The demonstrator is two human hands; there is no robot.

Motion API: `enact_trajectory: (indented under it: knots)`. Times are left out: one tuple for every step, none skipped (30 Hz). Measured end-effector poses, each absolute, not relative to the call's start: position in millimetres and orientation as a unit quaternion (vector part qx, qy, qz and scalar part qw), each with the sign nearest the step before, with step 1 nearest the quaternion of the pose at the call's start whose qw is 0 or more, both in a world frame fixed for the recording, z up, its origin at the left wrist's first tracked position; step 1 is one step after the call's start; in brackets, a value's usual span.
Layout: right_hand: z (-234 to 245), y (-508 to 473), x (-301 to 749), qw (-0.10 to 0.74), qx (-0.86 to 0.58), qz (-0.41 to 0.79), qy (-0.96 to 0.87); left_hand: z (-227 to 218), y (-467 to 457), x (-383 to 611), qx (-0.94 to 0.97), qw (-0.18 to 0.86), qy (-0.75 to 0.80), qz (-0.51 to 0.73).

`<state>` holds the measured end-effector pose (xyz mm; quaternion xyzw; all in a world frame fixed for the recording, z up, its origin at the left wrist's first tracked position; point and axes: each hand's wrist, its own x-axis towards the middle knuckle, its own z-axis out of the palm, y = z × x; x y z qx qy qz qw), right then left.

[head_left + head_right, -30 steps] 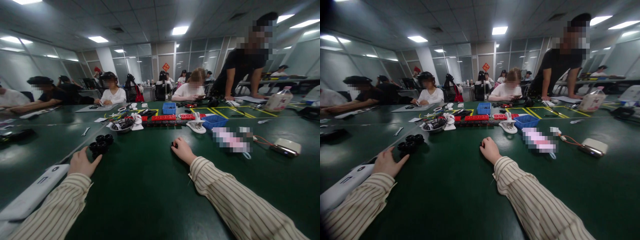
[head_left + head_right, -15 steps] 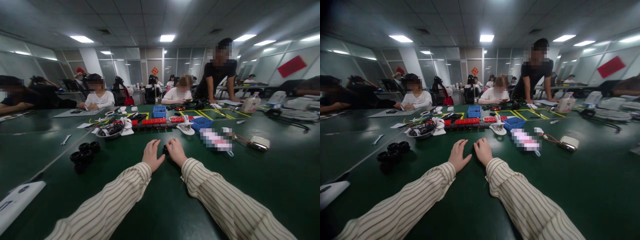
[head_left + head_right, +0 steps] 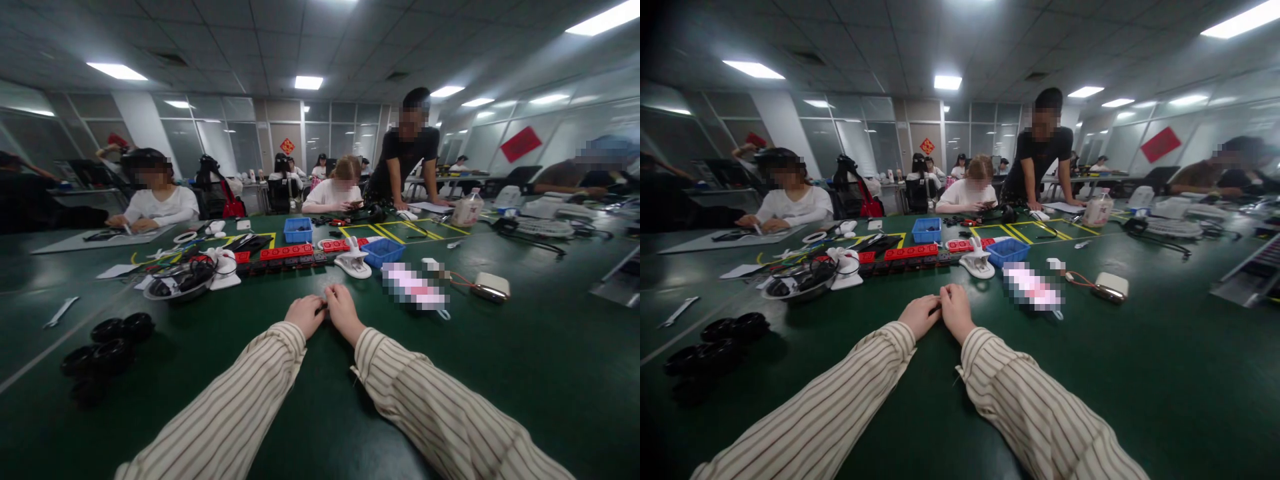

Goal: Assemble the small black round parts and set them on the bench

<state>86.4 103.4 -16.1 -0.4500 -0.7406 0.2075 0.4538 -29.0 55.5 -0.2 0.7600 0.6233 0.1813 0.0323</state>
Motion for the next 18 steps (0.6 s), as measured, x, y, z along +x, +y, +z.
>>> enact_trajectory:
  knots:
    - [-15.8, 103.4, 86.9, 0.453, -0.45, 0.209, -0.74, -1.5, 55.6, -31.3, 0.756, 0.032, 0.629, 0.179]
    - [-15.4, 103.2, 87.4, 0.452, -0.45, 0.211, -0.741, -2.8, 55.4, -34.3, 0.751, 0.031, 0.636, 0.176]
    - [-14.9, 102.8, 87.9, 0.449, -0.449, 0.213, -0.742, -4.1, 54.9, -38.2, 0.745, 0.031, 0.643, 0.175]
    - [-14.4, 102.5, 88.4, 0.446, -0.448, 0.214, -0.744, -5.2, 54.0, -43.1, 0.739, 0.032, 0.65, 0.174]
    - [-14.0, 102.1, 89.0, 0.442, -0.447, 0.215, -0.747, -6.3, 52.5, -49.1, 0.734, 0.033, 0.655, 0.175]
    - [-13.7, 101.8, 89.5, 0.438, -0.446, 0.216, -0.75, -7.1, 50.6, -56.2, 0.73, 0.034, 0.66, 0.176]
    - [-13.4, 101.4, 89.9, 0.433, -0.444, 0.217, -0.754, -7.8, 47.9, -64.4, 0.725, 0.036, 0.664, 0.178]
    - [-13.1, 101.0, 90.3, 0.428, -0.443, 0.218, -0.757, -8.3, 44.4, -73.4, 0.72, 0.037, 0.669, 0.179]
    - [-12.8, 100.4, 90.6, 0.423, -0.441, 0.218, -0.761, -8.6, 40.1, -83.2, 0.714, 0.04, 0.675, 0.181]
    - [-12.5, 99.6, 90.8, 0.418, -0.439, 0.219, -0.765, -8.7, 34.8, -93.6, 0.708, 0.043, 0.682, 0.181]
    - [-12.0, 98.7, 91.0, 0.413, -0.436, 0.22, -0.769, -8.7, 28.7, -104.2, 0.7, 0.045, 0.69, 0.182]
    - [-11.5, 97.6, 91.1, 0.409, -0.432, 0.22, -0.773, -8.6, 21.9, -115.0, 0.691, 0.046, 0.698, 0.182]
    - [-10.9, 96.3, 91.1, 0.404, -0.429, 0.219, -0.778, -8.5, 14.5, -125.7, 0.683, 0.046, 0.706, 0.182]
    - [-10.3, 94.9, 91.0, 0.399, -0.424, 0.219, -0.783, -8.4, 6.6, -136.3, 0.674, 0.044, 0.715, 0.179]
    - [-9.6, 93.5, 91.0, 0.394, -0.42, 0.218, -0.788, -8.5, -1.5, -146.5, 0.665, 0.042, 0.724, 0.178]
    - [-9.0, 92.0, 90.8, 0.389, -0.417, 0.216, -0.793, -8.7, -9.6, -156.3, 0.658, 0.041, 0.731, 0.175]
    - [-8.4, 90.6, 90.6, 0.384, -0.413, 0.215, -0.797, -9.1, -17.8, -165.5, 0.65, 0.039, 0.739, 0.171]
    - [-7.8, 89.1, 90.4, 0.379, -0.41, 0.213, -0.802, -9.8, -25.8, -174.0, 0.643, 0.037, 0.746, 0.168]
